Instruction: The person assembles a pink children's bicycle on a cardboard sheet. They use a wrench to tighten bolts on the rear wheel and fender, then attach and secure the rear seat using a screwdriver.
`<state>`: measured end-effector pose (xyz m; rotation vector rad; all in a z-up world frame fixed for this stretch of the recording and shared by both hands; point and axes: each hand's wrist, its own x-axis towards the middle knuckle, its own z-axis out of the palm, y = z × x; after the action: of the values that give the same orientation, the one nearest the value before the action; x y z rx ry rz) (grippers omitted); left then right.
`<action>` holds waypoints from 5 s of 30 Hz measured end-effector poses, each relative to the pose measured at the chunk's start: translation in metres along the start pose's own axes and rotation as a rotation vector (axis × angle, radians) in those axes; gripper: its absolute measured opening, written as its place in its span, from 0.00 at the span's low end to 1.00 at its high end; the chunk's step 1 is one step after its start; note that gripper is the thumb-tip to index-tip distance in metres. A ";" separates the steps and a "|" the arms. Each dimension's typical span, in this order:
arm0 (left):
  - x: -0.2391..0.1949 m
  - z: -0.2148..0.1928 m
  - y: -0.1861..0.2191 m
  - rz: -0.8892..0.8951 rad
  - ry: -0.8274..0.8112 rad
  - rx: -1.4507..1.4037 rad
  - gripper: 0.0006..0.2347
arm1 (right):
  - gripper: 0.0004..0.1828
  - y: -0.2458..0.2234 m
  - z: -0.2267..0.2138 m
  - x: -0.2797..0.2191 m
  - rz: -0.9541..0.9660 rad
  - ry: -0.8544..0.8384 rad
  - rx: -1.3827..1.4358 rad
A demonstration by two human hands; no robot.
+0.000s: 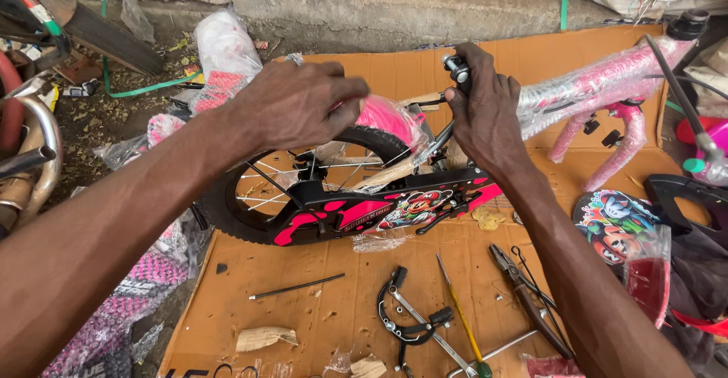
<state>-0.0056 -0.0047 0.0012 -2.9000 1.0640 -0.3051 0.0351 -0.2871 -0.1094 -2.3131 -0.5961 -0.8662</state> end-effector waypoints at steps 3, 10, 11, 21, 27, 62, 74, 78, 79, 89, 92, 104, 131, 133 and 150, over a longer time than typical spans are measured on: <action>-0.003 -0.001 -0.001 -0.075 -0.029 0.048 0.15 | 0.32 -0.001 -0.004 0.003 -0.039 -0.017 0.012; -0.003 -0.003 0.007 -0.040 -0.114 0.105 0.27 | 0.35 -0.033 -0.004 -0.005 -0.022 0.168 -0.114; -0.001 -0.003 0.007 -0.048 -0.115 0.097 0.28 | 0.35 -0.043 -0.002 -0.011 -0.029 0.179 -0.155; -0.002 0.011 -0.003 -0.071 -0.180 0.133 0.32 | 0.34 -0.105 0.043 -0.079 0.146 -0.047 -0.203; -0.011 0.021 -0.008 0.119 0.070 0.169 0.32 | 0.40 -0.101 0.023 -0.080 -0.011 -0.079 -0.170; -0.011 0.019 -0.006 0.055 0.011 0.096 0.27 | 0.09 -0.027 0.017 -0.245 1.164 -0.240 0.695; -0.012 0.018 -0.006 0.042 0.001 0.108 0.28 | 0.24 -0.001 0.019 -0.219 1.049 -0.628 0.352; -0.013 0.015 -0.002 0.003 -0.044 0.088 0.28 | 0.19 0.026 0.023 -0.224 0.711 -0.724 -0.297; -0.013 0.014 -0.002 0.018 -0.027 0.088 0.28 | 0.20 0.033 0.026 -0.229 0.696 -0.705 -0.276; -0.011 0.014 -0.002 -0.006 -0.026 0.083 0.26 | 0.15 0.017 0.021 -0.251 1.221 -0.419 0.667; -0.012 0.017 -0.005 -0.006 0.010 0.088 0.26 | 0.16 -0.010 -0.027 -0.187 0.954 -0.379 0.753; -0.011 0.021 -0.007 0.003 0.055 0.056 0.26 | 0.15 -0.057 -0.018 0.021 0.746 -0.248 0.579; -0.016 0.015 -0.001 -0.083 -0.062 -0.004 0.34 | 0.18 -0.073 0.001 0.029 0.621 -0.409 -0.132; -0.013 0.012 -0.001 -0.116 -0.112 -0.024 0.35 | 0.18 -0.072 0.003 0.030 0.578 -0.365 -0.139; 0.061 -0.003 0.045 -0.229 -0.636 0.005 0.34 | 0.17 -0.056 0.015 0.008 0.435 -0.165 -0.110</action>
<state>0.0107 -0.0787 0.0095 -2.7841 0.6224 0.5733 0.0142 -0.2349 -0.0920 -2.4944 -0.0983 -0.5162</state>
